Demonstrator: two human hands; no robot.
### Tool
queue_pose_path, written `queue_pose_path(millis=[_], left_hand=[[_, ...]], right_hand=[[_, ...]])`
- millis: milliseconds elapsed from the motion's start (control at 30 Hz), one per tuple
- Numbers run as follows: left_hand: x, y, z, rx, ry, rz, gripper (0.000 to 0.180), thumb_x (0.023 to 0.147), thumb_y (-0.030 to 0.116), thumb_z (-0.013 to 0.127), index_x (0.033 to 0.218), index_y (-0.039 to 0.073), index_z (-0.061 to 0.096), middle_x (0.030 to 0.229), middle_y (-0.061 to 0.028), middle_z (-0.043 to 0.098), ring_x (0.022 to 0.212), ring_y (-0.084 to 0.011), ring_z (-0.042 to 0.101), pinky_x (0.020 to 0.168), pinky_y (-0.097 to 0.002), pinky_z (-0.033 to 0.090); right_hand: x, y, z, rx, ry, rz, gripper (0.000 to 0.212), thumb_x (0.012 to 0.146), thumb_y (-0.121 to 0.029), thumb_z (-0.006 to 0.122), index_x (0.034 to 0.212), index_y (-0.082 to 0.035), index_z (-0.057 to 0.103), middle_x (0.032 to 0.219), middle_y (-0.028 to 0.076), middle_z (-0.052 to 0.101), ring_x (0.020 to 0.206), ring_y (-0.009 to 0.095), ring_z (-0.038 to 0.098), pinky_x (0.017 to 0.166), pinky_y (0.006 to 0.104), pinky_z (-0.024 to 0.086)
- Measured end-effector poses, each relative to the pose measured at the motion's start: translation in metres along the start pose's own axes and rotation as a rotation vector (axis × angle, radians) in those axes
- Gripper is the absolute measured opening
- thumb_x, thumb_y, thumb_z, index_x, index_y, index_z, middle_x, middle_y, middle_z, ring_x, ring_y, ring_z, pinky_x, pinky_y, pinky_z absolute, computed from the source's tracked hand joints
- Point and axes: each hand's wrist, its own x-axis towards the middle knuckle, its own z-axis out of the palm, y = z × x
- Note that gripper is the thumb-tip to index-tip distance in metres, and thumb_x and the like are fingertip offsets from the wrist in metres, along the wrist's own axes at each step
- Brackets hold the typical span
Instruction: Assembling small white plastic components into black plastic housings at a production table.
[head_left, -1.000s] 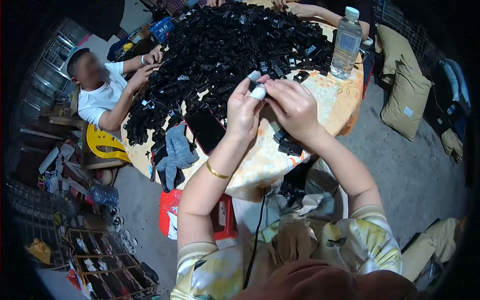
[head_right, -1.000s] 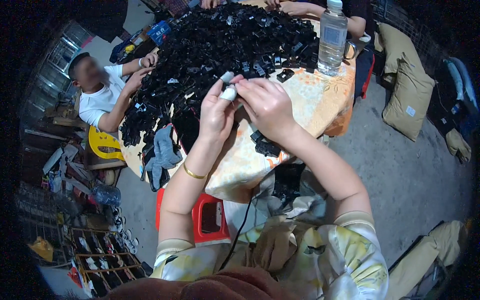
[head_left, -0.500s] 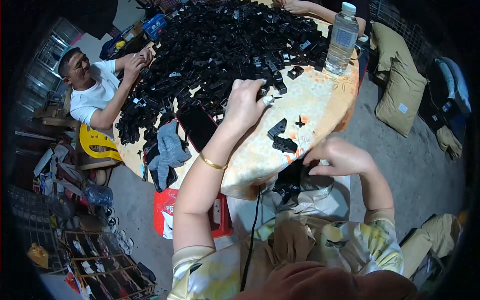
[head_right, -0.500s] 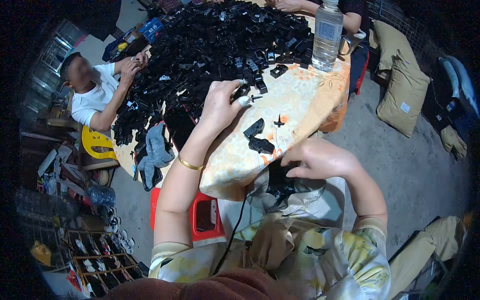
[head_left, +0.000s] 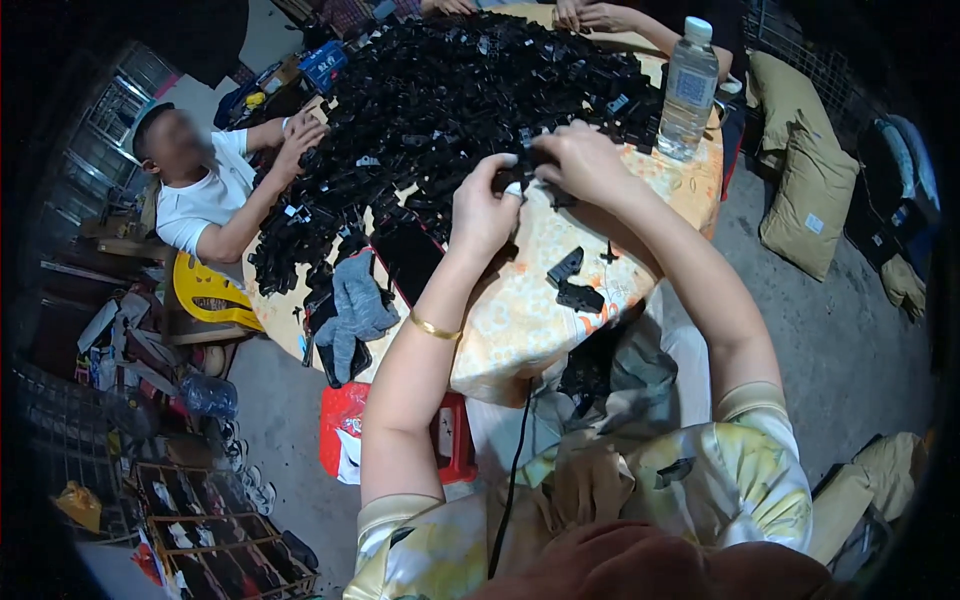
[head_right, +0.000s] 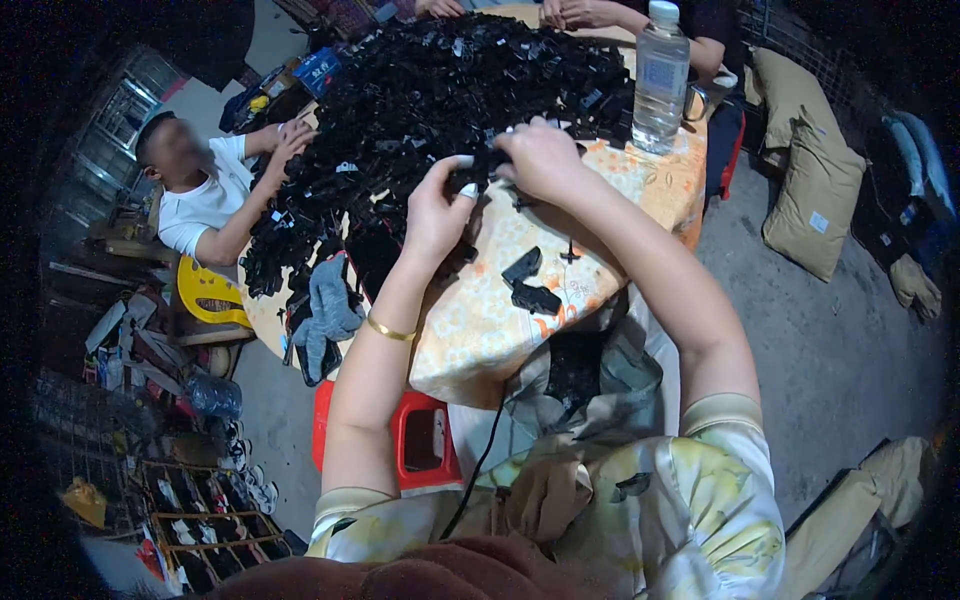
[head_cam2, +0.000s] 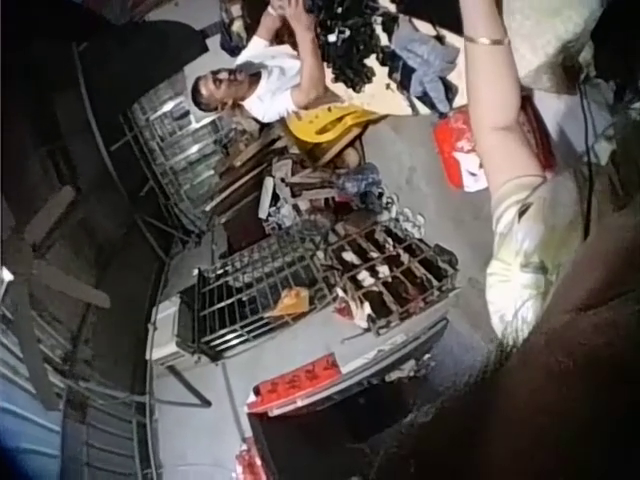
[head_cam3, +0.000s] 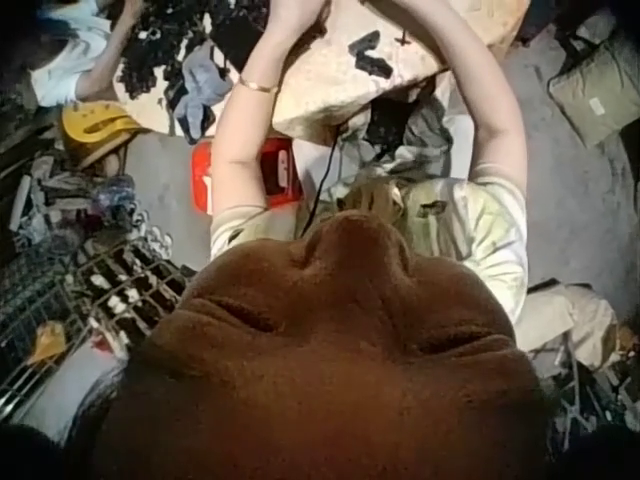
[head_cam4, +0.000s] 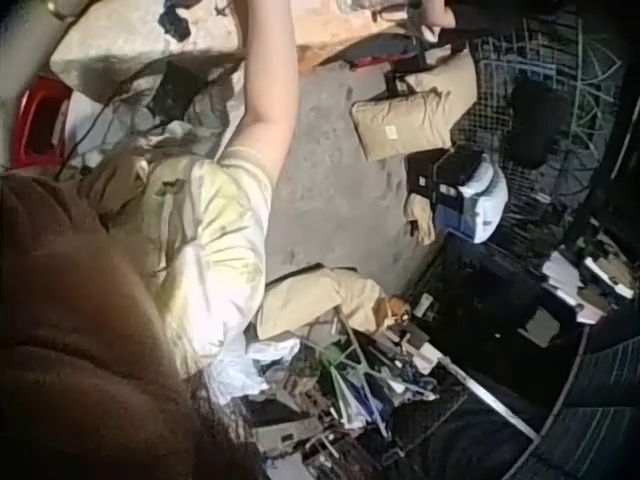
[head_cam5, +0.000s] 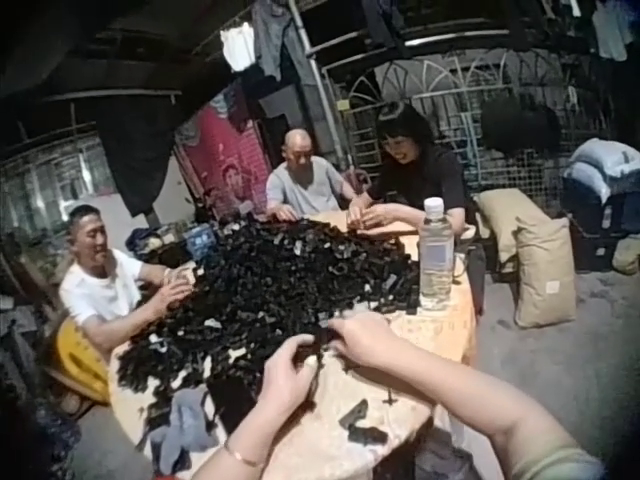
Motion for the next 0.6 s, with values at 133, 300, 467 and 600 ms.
queue_pose_path(millis=[133,300,467,600], left_hand=[[0.006,-0.001,-0.019,-0.424,-0.006,-0.094,0.039,0.077,-0.003,0.057,0.114,-0.001,0.047,0.080,-0.0035,0.056,0.067,-0.0059,0.054,0.059,-0.0202,0.045],[0.013,-0.010,-0.022,-0.849,-0.012,-0.313,0.033,0.079,0.000,0.055,0.111,0.000,0.049,0.085,-0.0004,0.054,0.071,-0.0059,0.050,0.064,-0.0203,0.042],[0.013,-0.013,-0.024,-0.852,-0.025,-0.230,0.028,0.080,0.001,0.054,0.107,0.001,0.050,0.087,-0.0027,0.055,0.076,-0.0078,0.052,0.069,-0.0232,0.043],[0.011,-0.009,-0.018,-1.127,0.013,-0.219,0.030,0.078,-0.005,0.052,0.108,-0.002,0.047,0.097,-0.0061,0.054,0.084,-0.0108,0.054,0.075,-0.0228,0.045]], right_hand=[[0.019,-0.020,0.011,-0.199,-0.145,0.021,0.010,0.073,-0.008,0.054,0.081,-0.005,0.060,0.077,0.011,0.064,0.078,0.029,0.061,0.065,0.0385,0.050],[0.025,-0.019,0.012,-0.100,-0.117,0.099,0.016,0.069,-0.011,0.060,0.082,-0.003,0.060,0.075,0.013,0.063,0.074,0.027,0.063,0.065,0.0364,0.050],[0.029,-0.016,0.002,0.617,0.024,0.151,0.040,0.070,-0.010,0.069,0.107,0.000,0.055,0.079,0.008,0.061,0.073,0.014,0.061,0.066,0.0261,0.050],[0.024,-0.035,0.006,1.269,0.024,0.180,0.027,0.076,-0.005,0.066,0.100,0.000,0.056,0.092,0.005,0.059,0.080,0.008,0.057,0.072,0.0226,0.048]])
